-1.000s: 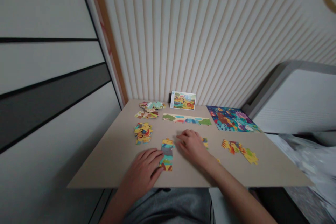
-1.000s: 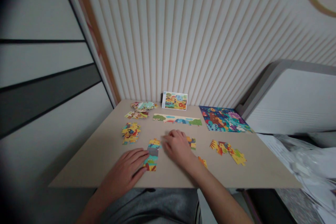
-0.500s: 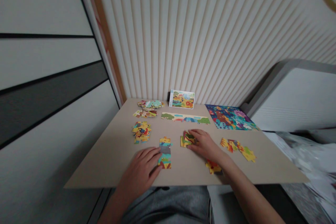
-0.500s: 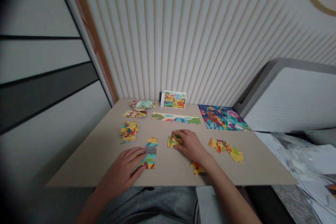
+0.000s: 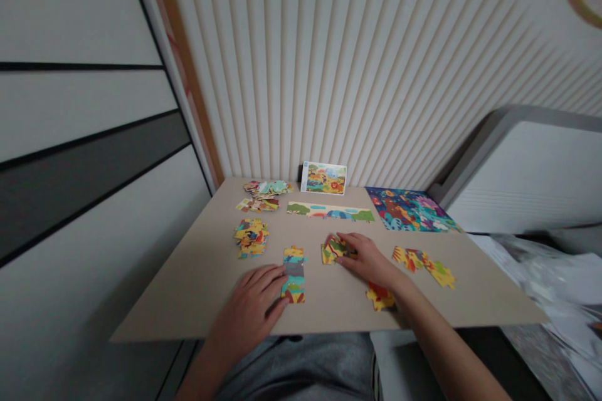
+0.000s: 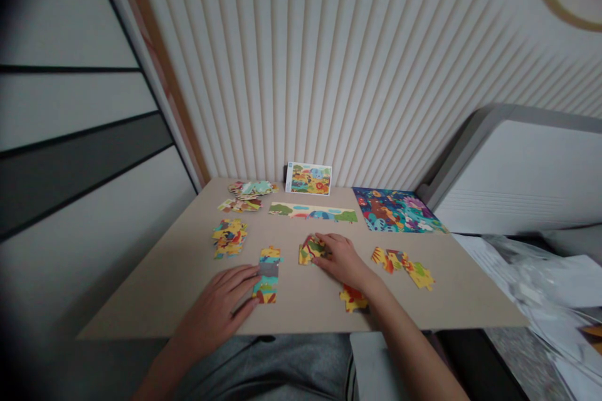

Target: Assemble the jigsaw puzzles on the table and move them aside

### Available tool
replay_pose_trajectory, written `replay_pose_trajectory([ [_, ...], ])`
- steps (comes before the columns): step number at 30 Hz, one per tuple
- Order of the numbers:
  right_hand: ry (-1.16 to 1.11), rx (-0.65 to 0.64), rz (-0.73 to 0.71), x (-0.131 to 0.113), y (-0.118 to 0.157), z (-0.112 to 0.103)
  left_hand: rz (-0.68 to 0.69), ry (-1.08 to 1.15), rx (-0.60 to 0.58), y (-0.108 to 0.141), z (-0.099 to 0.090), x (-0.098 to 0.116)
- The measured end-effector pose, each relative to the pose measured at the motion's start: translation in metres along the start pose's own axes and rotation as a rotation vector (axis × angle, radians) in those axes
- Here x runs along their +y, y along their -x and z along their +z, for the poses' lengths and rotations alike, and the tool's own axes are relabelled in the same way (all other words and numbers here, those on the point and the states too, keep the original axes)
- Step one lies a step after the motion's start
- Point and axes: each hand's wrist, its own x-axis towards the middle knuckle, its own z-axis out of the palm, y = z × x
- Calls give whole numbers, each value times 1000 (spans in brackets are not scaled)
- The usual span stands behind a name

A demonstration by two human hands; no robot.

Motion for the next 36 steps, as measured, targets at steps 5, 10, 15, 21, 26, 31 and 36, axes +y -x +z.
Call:
replay_pose_trajectory([
  [5,-42,9,-78,-3,-2,-4,2,-16,-8,0,0,0],
  [10,8,42,-182,-6,-9,-8,11,-11,8,-1,-2,1],
  [15,158,133,13,-24,-12,1,8,-7,15,-2,-4,3],
  [21,288,63,62,-50,-7,16,15,-2,21,-2,-4,3],
  [26,241,44,10,-47,-8,15,9,11,30,-2,-5,5],
  [31,51,94,-119,-41,-8,12,-9,17,14,-1,-5,6],
  [36,-119,219,-187,-38,-9,14,-19,27,13,0,-7,6],
])
